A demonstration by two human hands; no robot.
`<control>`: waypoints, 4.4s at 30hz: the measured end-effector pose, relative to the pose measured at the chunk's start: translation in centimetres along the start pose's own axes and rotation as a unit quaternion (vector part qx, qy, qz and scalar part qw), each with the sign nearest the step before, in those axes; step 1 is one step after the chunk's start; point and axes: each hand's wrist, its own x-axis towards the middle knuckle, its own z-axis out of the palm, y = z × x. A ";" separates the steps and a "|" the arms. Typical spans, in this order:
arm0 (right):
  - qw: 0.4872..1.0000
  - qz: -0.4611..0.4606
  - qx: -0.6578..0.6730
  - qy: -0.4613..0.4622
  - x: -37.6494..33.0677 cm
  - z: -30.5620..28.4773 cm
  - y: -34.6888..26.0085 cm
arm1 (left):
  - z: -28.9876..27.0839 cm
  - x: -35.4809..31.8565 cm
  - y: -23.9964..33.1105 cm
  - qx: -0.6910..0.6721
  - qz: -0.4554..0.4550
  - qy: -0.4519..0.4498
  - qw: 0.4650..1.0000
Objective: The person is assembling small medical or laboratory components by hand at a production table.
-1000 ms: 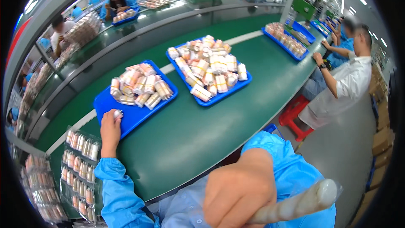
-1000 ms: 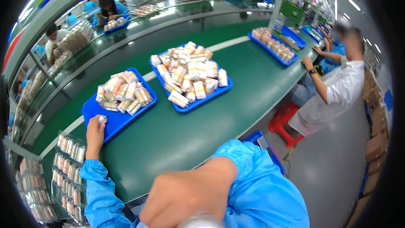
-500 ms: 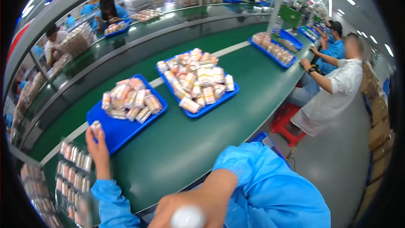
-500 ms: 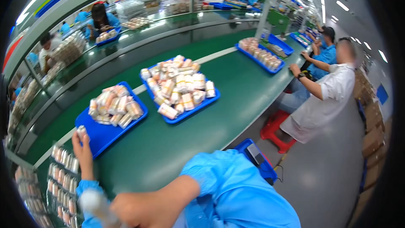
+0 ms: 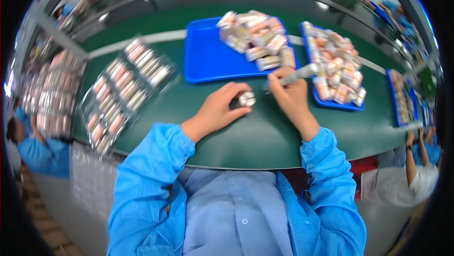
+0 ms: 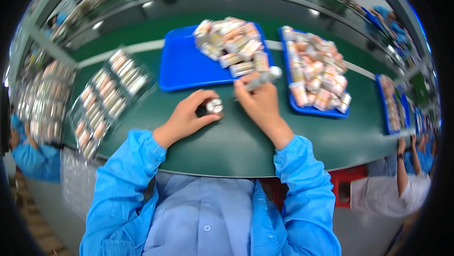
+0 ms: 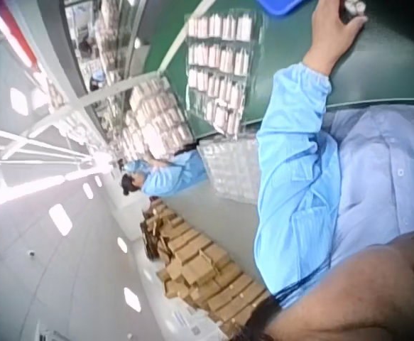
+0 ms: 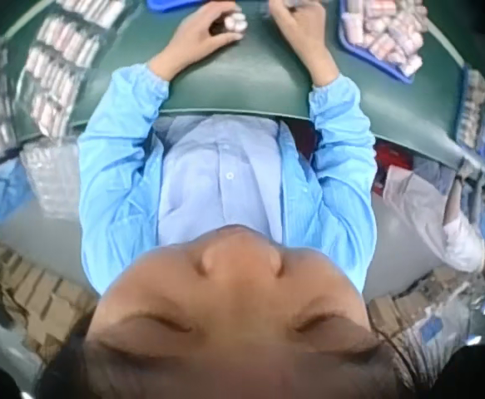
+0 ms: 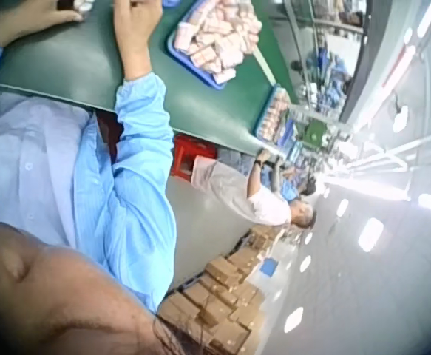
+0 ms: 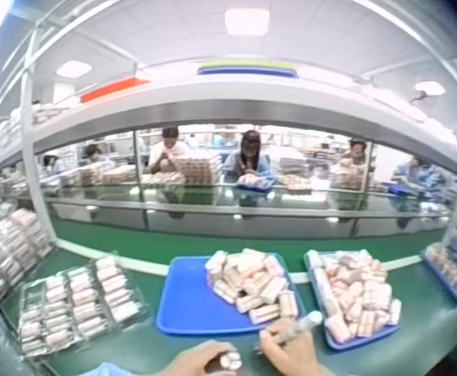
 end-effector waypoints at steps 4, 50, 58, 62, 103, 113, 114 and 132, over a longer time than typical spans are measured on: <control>0.998 0.030 0.022 -0.044 -0.4 1.1 0.0 | -0.5 -0.5 -0.3 -0.019 -0.030 0.021 0.999; 0.997 -0.018 0.073 -0.017 -1.1 1.6 -2.6 | 1.7 -0.6 0.3 0.020 0.050 0.078 0.996; 0.996 -0.069 0.044 -0.047 -1.1 1.8 -1.5 | 1.7 -0.7 0.2 -0.041 0.012 0.016 0.999; 0.996 -0.066 0.018 -0.063 -1.1 1.9 -1.2 | 1.7 -0.5 0.4 -0.038 -0.008 0.010 0.999; 0.994 -0.075 0.042 -0.070 -0.5 1.9 -1.0 | 0.9 -0.2 0.4 -0.076 -0.045 -0.025 0.996; 0.996 -0.033 0.020 -0.075 -0.9 2.2 -1.0 | 0.7 -0.3 0.2 0.008 -0.046 0.027 0.999; 0.997 -0.044 0.037 -0.055 -0.8 2.3 -0.8 | 0.7 -0.3 0.1 0.008 -0.038 0.032 0.999; 0.981 0.078 0.143 0.101 1.4 -2.3 0.4 | -6.0 -6.6 -3.7 0.147 -0.104 0.286 0.941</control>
